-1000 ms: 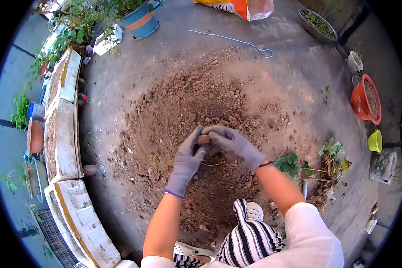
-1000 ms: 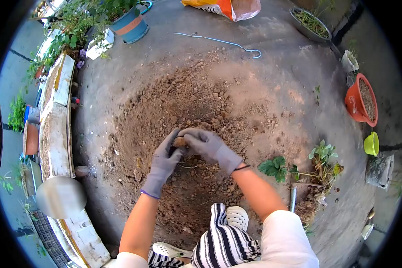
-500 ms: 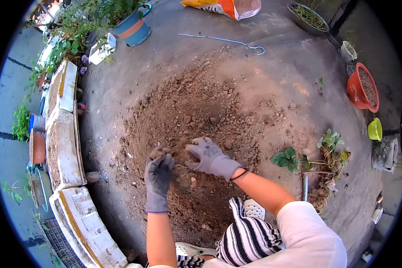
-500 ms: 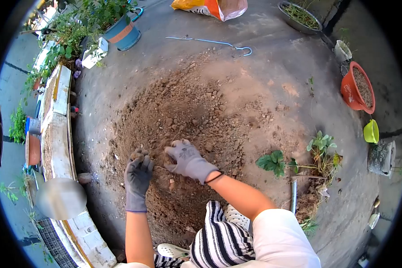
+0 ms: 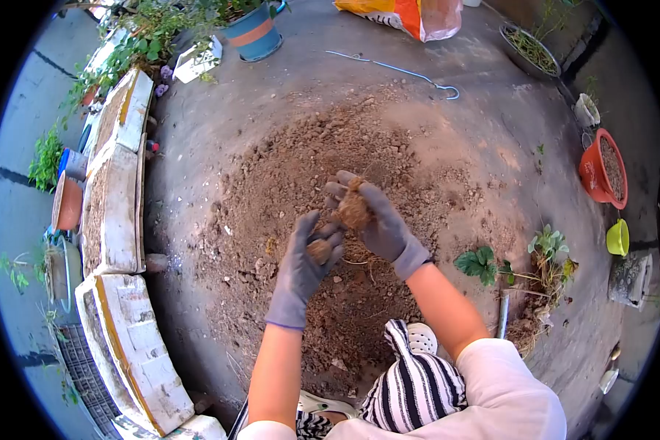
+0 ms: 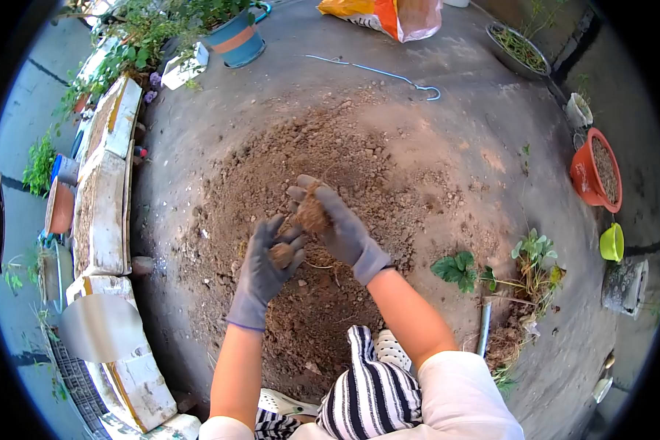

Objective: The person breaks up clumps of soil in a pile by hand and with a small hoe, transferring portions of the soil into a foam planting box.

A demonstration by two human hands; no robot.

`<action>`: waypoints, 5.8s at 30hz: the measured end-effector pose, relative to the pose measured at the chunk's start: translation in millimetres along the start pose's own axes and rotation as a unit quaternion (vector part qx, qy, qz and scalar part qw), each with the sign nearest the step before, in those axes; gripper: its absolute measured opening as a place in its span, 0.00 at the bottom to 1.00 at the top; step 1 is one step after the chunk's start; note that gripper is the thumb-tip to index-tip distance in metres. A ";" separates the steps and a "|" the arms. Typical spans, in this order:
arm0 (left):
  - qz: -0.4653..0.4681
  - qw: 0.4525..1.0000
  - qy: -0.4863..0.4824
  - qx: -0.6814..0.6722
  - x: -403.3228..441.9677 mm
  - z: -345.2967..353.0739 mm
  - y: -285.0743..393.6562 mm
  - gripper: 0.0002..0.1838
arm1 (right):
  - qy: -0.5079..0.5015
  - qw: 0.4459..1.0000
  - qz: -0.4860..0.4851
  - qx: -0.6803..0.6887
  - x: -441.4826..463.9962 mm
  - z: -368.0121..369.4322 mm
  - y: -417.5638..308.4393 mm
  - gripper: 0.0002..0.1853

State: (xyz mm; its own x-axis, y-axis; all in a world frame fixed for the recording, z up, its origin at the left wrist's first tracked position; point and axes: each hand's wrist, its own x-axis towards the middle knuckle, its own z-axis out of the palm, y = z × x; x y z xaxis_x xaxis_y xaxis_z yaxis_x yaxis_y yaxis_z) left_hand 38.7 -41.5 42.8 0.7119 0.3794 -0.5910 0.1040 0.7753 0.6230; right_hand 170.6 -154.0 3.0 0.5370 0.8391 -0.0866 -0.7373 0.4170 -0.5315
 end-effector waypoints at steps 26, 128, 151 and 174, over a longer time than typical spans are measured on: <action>0.116 0.944 0.115 0.287 0.9 -104.2 44.0 0.38 | 0.356 0.603 -0.055 -0.712 -34.5 -218.3 -89.6 0.28; 0.377 0.858 0.347 0.042 -411.8 -443.3 341.0 0.22 | -0.432 0.831 0.064 -0.345 55.8 592.1 512.6 0.22; 0.131 0.693 0.368 0.605 -430.3 -450.8 347.4 0.31 | -0.485 0.707 0.156 -0.491 74.7 512.4 331.4 0.27; 0.084 0.793 0.134 0.589 9.4 -210.1 58.2 0.46 | 0.354 0.847 -0.020 -0.396 -123.0 -172.2 -82.7 0.24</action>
State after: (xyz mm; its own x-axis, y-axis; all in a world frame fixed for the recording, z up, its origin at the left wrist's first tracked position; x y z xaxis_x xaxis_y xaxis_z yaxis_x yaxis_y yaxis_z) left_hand -94.5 113.2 -34.2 0.6277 0.6434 -0.4382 0.7120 -0.2469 0.6574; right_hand 236.1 -351.9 -87.5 0.8735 0.2920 -0.3895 -0.3567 -0.1604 -0.9203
